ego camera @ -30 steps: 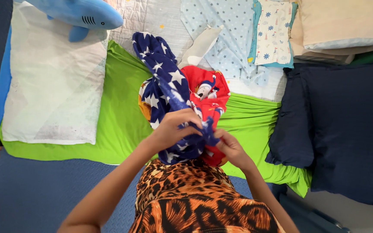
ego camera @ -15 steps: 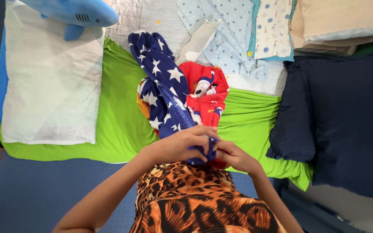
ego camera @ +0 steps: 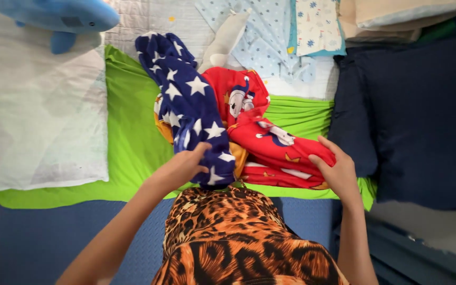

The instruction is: The person is making a bed by folding blankets, spreading sheets, and arranging pillows.

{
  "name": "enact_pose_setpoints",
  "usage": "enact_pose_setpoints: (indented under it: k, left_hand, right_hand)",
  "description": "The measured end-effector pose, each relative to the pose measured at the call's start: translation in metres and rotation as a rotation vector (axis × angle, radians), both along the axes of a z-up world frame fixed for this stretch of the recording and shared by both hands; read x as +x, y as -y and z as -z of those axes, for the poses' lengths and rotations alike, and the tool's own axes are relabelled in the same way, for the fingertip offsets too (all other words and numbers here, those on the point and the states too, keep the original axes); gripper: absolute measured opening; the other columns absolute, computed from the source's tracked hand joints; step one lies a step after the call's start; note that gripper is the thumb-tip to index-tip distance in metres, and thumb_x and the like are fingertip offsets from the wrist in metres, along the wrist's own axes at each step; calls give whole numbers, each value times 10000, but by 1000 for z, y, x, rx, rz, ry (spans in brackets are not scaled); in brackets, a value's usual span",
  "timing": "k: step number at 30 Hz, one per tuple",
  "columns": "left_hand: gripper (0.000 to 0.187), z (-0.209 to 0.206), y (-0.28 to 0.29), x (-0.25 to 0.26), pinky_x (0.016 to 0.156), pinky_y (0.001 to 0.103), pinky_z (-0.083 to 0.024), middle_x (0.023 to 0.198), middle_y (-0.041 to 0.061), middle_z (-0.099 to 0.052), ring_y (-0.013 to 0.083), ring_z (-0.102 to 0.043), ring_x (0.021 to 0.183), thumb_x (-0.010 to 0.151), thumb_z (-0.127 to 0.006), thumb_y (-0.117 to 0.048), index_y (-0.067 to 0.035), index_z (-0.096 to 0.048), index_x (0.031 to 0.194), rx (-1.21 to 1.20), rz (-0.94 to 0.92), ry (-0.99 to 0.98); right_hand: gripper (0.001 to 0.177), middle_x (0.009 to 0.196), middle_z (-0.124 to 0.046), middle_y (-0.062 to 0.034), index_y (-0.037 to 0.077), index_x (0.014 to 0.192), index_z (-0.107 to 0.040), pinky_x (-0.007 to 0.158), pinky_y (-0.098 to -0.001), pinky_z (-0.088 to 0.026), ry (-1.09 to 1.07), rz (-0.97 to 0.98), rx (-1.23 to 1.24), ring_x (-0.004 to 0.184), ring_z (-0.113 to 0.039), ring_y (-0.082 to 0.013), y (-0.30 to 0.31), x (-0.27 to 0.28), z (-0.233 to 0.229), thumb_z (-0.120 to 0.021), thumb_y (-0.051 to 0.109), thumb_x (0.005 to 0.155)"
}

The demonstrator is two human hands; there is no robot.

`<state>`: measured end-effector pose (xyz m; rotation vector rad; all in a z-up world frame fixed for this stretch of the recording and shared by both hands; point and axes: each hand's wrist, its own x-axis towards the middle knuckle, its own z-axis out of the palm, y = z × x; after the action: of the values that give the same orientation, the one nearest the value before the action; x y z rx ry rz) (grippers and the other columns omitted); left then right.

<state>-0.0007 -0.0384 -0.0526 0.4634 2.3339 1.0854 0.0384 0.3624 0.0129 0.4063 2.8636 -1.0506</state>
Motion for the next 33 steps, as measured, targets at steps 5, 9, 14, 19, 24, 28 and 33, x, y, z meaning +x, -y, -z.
enact_pose_setpoints:
  k: [5,9,14,19,24,28,33]
  left_hand:
    - [316,36,-50,-19,835,496,-519,929,239,-709,406,-684,955,893,-721,-266,-40,-639,1098,29,229,-57]
    - [269,36,-74,-36,906,442,-516,1051,194,-719,358,-665,1054,910,-703,-225,-25,-651,1083,340,322,-191]
    - [239,29,-72,-51,1035,398,-476,1290,191,-580,332,-549,1253,858,-781,-222,-32,-696,976,523,456,-184]
    - [258,10,-98,-28,1066,460,-386,1476,261,-482,402,-437,1298,724,-819,-263,-62,-753,872,478,778,-434]
    - [308,46,-114,-19,1060,456,-418,1173,157,-609,331,-541,1172,817,-766,-336,-62,-748,957,473,957,-588]
    - [148,37,-108,-15,1012,430,-451,1038,105,-611,286,-579,1047,802,-709,-213,-77,-719,859,245,909,-695]
    - [99,-3,-112,5,973,386,-471,976,70,-595,265,-584,1018,862,-600,-97,-64,-682,818,294,897,-742]
  right_hand:
    - [424,1279,-715,-151,12,1343,-642,1005,-296,-499,-141,-48,-177,1152,-660,-184,17,27,-32,-681,36,921]
    - [346,1251,-737,-124,1,1197,-719,1018,-302,-501,-38,-221,-343,1161,-678,-193,18,65,-46,-599,-129,900]
    - [498,1071,-800,-90,68,1054,-800,837,-317,-596,159,-363,-367,1004,-776,-231,55,85,-59,-540,-201,726]
    - [425,992,-761,-98,89,986,-792,771,-344,-580,151,-486,-304,946,-753,-274,80,86,-70,-617,-167,696]
    - [291,899,-745,-38,91,881,-757,806,-320,-581,113,-394,-301,1007,-702,-206,51,113,-55,-625,-126,738]
    - [174,886,-726,-67,51,894,-745,786,-346,-569,457,-239,-351,842,-663,-232,22,128,-40,-626,-29,796]
    - [380,1203,-707,-102,36,1265,-650,970,-375,-484,224,-237,-269,1137,-653,-255,9,96,-7,-575,278,982]
